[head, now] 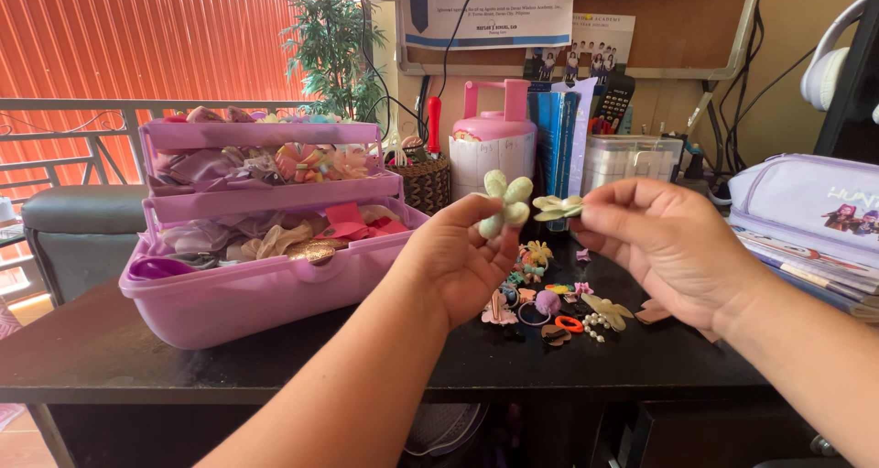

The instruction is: The person sorts small hair accessories from a pile on a desk into a three-tier pink plastic organizer. They pick up items one by one, briefly inspect them, and place them into the organizer's compartments. The task concludes with the person closing the organizer's lid.

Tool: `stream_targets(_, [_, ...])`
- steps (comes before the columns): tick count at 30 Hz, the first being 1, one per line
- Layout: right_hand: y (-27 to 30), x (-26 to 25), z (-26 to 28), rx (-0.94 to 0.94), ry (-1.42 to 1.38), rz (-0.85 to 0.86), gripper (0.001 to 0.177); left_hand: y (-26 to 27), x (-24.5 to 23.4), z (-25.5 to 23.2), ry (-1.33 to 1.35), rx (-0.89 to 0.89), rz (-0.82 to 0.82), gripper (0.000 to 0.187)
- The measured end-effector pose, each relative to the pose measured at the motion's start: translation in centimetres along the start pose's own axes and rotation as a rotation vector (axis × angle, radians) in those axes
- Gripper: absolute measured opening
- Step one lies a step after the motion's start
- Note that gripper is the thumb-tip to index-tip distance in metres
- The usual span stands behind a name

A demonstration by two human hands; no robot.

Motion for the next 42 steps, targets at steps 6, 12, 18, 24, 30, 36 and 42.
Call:
stream_targets(6, [-0.2, 0.4, -0.4, 0.116, -0.086, -0.069, 0.01, 1.1, 1.4, -0.6, -0.183, -0.132, -0.031, 0.029])
stream_targets(12, [-0.7, -0.2, -1.1, 0.262, -0.155, -0.045, 0.011, 1.5, 1.8, -1.7, -0.419, -0.097, -0.146, 0.022])
stream_targets(18, [-0.7, -0.9, -1.8, 0.313, -0.204, -0.002, 0.011, 0.7, 1.8, -2.4, -0.569, 0.033, -0.135, 0.022])
stream_targets(24, [-0.2, -1.1, -0.6, 0.282, -0.183, -0.067, 0.011, 1.8, 2.8, -2.2, -0.476, 0.06, -0.015, 0.019])
stream_targets(30, [0.1, -2.4, 0.1, 0.144, -0.063, -0.147, 0.011, -0.3, 1.1, -2.9, -0.372, 0.114, -0.146, 0.018])
stream_targets(36, [1.9, -1.7, 1.2, -0.201, 0.416, -0.238, 0.013, -0.1, 1.0, -2.0, -0.145, 0.038, -0.028, 0.013])
stream_targets(42, [3.4, 0.1, 3.2, -0.445, 0.656, -0.229, 0.013, 1.0, 1.6, -1.3, -0.06, 0.029, -0.005, 0.016])
Point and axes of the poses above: each hand's wrist, its own y-axis away from the middle knuckle, its own x-axis out of the palm, z = x × y, the point moved 2 cm from there along -y, towards the middle knuckle, and after that the axes turned 5 degrees about y, right-handed, at the moved point
